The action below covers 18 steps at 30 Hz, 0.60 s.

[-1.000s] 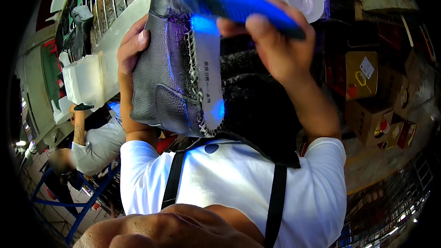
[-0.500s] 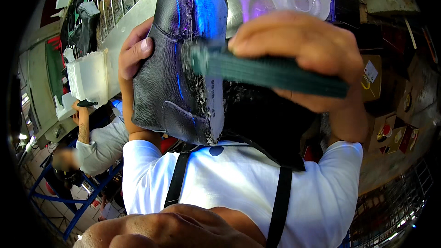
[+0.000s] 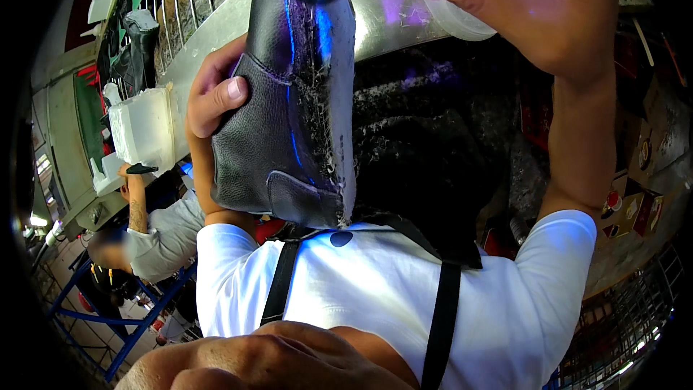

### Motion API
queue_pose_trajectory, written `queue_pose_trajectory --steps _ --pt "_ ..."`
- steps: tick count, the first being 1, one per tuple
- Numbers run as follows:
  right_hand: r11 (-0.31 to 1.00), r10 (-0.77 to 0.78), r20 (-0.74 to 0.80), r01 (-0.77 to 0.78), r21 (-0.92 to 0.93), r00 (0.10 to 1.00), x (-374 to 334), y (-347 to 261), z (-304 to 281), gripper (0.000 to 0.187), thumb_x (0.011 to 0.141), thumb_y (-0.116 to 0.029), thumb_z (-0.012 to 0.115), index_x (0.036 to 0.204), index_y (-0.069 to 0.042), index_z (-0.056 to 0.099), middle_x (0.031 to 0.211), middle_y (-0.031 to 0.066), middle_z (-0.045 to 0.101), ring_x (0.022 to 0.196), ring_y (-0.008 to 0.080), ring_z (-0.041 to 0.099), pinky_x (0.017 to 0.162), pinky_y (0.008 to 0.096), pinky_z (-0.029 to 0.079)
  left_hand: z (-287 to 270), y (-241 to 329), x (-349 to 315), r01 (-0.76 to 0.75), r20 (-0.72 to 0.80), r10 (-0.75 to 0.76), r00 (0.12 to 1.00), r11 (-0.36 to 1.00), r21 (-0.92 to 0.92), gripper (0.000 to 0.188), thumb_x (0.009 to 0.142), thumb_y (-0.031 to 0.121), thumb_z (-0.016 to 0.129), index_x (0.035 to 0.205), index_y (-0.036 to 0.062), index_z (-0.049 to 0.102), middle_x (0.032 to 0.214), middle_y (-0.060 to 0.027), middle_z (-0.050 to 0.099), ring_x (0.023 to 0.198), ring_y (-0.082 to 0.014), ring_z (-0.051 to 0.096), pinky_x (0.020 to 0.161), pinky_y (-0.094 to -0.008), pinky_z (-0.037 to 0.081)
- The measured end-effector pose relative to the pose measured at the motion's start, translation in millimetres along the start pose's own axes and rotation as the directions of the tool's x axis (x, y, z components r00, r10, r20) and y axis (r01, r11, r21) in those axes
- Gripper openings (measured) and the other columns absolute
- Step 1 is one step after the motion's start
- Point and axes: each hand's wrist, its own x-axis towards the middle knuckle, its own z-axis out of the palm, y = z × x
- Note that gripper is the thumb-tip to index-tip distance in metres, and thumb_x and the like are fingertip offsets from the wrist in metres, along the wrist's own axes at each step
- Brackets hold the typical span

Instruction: The person cleans a small tool using a brush and a thin metal pick, then applies a liquid substance to the edges and sole of a black leather boot using a blue brush.

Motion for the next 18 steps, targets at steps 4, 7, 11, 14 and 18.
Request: queue_pose_trajectory --steps 4,7,11,14,18 --pt "0.956 0.004 0.070 0.017 -0.293 0.998 -1.7 -13.5 2.1 0.034 0.086 -0.006 0.069 0.114 0.012 0.063 0.103 0.0239 0.068 0.076 0.0217 0.068 0.066 0.0294 0.059 -4.3 1.0 -1.8 -0.016 -0.013 0.016 1.000 1.000 0.006 0.075 0.083 0.024 0.070 0.143 -0.0100 0.041 0.128 -0.0225 0.061 0.117 -0.0257 0.061 0.105 -0.0333 0.043" --pt "0.900 0.112 0.024 -0.091 -0.426 0.993 -19.3 -33.7 24.1 0.033 0.088 -0.007 0.068 0.114 0.013 0.062 0.107 0.0239 0.067 0.078 0.0213 0.068 0.067 0.0292 0.058 -7.9 -0.7 -1.2 -0.040 -0.017 0.040 0.999 0.999 0.000 0.075 0.084 0.025 0.071 0.143 -0.0101 0.041 0.128 -0.0225 0.061 0.116 -0.0251 0.062 0.104 -0.0327 0.043" --pt "0.916 0.004 0.022 0.005 -0.402 1.000 -32.9 -29.7 43.1 0.028 0.088 -0.009 0.069 0.108 0.010 0.066 0.104 0.0235 0.068 0.084 0.0258 0.069 0.071 0.0323 0.058 -9.3 3.5 3.3 -0.045 -0.027 0.045 0.999 0.999 0.019 0.073 0.086 0.023 0.070 0.143 -0.0102 0.041 0.128 -0.0221 0.061 0.115 -0.0244 0.062 0.103 -0.0321 0.045" --pt "0.935 0.016 -0.006 -0.017 -0.356 1.000 -36.5 -29.0 57.3 0.027 0.087 -0.009 0.070 0.107 0.009 0.065 0.101 0.0245 0.068 0.083 0.0273 0.070 0.071 0.0333 0.058 -8.0 3.2 -0.2 -0.031 -0.094 0.035 0.995 0.999 0.043 0.070 0.087 0.021 0.069 0.143 -0.0103 0.041 0.127 -0.0217 0.061 0.115 -0.0242 0.062 0.103 -0.0322 0.045" --pt "0.950 0.078 0.056 -0.057 -0.308 0.995 -33.1 -36.4 62.5 0.025 0.086 -0.010 0.071 0.104 0.007 0.065 0.098 0.0250 0.069 0.081 0.0281 0.071 0.070 0.0338 0.058 -12.2 3.4 -0.5 -0.004 -0.123 0.008 0.992 0.999 0.031 0.069 0.087 0.019 0.068 0.143 -0.0103 0.041 0.127 -0.0214 0.062 0.114 -0.0240 0.063 0.103 -0.0322 0.045"
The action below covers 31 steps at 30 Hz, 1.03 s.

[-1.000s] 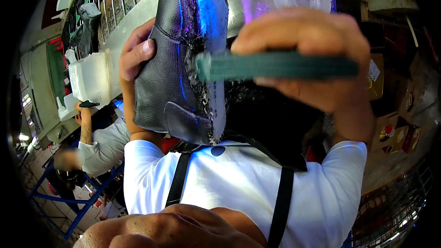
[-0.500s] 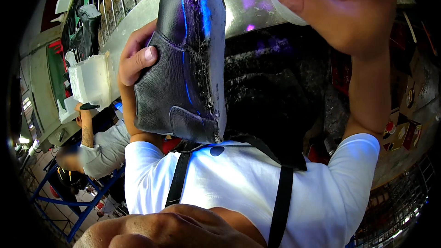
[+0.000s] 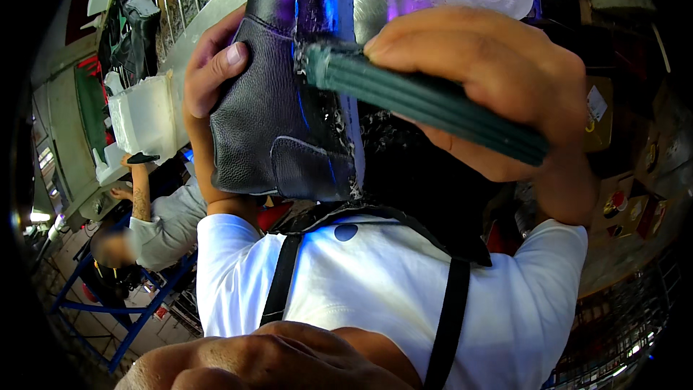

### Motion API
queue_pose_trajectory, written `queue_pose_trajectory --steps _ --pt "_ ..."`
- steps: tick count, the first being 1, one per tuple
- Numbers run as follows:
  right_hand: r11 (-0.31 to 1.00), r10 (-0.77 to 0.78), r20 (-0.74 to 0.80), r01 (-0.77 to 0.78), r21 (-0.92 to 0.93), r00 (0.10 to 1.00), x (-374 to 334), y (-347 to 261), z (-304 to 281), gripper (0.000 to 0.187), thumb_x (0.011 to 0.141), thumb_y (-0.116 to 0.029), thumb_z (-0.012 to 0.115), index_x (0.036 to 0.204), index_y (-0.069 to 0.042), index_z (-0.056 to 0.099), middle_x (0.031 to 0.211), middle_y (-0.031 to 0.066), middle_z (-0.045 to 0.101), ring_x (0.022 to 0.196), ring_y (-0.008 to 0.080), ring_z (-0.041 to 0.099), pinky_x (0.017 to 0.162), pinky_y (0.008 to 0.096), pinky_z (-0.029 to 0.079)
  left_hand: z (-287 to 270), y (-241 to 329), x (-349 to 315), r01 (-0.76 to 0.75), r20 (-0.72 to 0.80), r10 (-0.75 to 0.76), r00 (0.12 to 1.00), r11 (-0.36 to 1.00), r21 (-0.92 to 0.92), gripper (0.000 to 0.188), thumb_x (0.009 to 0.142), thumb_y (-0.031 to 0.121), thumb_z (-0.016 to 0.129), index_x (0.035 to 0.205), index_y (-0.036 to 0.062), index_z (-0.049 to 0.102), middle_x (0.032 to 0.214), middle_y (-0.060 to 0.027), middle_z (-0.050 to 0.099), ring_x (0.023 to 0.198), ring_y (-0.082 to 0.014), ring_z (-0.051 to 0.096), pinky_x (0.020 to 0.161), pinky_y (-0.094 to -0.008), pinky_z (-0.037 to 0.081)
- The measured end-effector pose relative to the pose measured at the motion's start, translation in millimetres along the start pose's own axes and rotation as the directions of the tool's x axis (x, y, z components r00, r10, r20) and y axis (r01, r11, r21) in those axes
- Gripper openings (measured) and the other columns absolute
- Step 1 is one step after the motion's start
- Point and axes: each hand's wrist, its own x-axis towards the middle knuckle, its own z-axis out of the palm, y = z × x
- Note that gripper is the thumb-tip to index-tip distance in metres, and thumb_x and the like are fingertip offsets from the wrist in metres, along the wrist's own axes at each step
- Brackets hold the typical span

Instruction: The person cleans a small tool using a brush and a thin metal pick, then applies a liquid substance to the edges and sole of a black leather boot using a blue brush.

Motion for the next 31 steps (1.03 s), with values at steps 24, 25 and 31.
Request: queue_pose_trajectory --steps 24,25,31 --pt "0.995 0.072 0.013 -0.071 -0.074 0.997 12.4 -7.1 -0.6 0.027 0.089 -0.006 0.069 0.110 0.010 0.063 0.102 0.0258 0.069 0.086 0.0283 0.071 0.077 0.0355 0.059 -7.7 0.3 -5.0 0.011 0.022 -0.011 1.000 1.000 -0.029 0.067 0.088 0.018 0.064 0.144 -0.0103 0.039 0.128 -0.0223 0.060 0.115 -0.0260 0.062 0.103 -0.0335 0.045" --pt "0.996 0.055 0.064 -0.050 -0.079 0.996 15.6 -5.2 -5.3 0.028 0.089 -0.008 0.069 0.110 0.011 0.063 0.102 0.0260 0.069 0.085 0.0283 0.071 0.076 0.0355 0.059 -8.0 2.1 -3.4 0.014 0.037 -0.013 0.999 0.999 -0.034 0.067 0.089 0.018 0.063 0.144 -0.0103 0.039 0.128 -0.0224 0.060 0.115 -0.0262 0.062 0.103 -0.0335 0.045" --pt "0.988 0.019 0.198 -0.049 0.145 0.980 21.9 9.1 -9.6 0.036 0.087 -0.014 0.073 0.113 0.009 0.063 0.103 0.0244 0.069 0.093 0.0333 0.071 0.082 0.0368 0.059 -10.4 5.6 -6.0 0.032 0.015 -0.032 0.999 0.999 0.018 0.066 0.090 0.020 0.061 0.144 -0.0099 0.040 0.128 -0.0230 0.060 0.115 -0.0271 0.063 0.103 -0.0332 0.046"
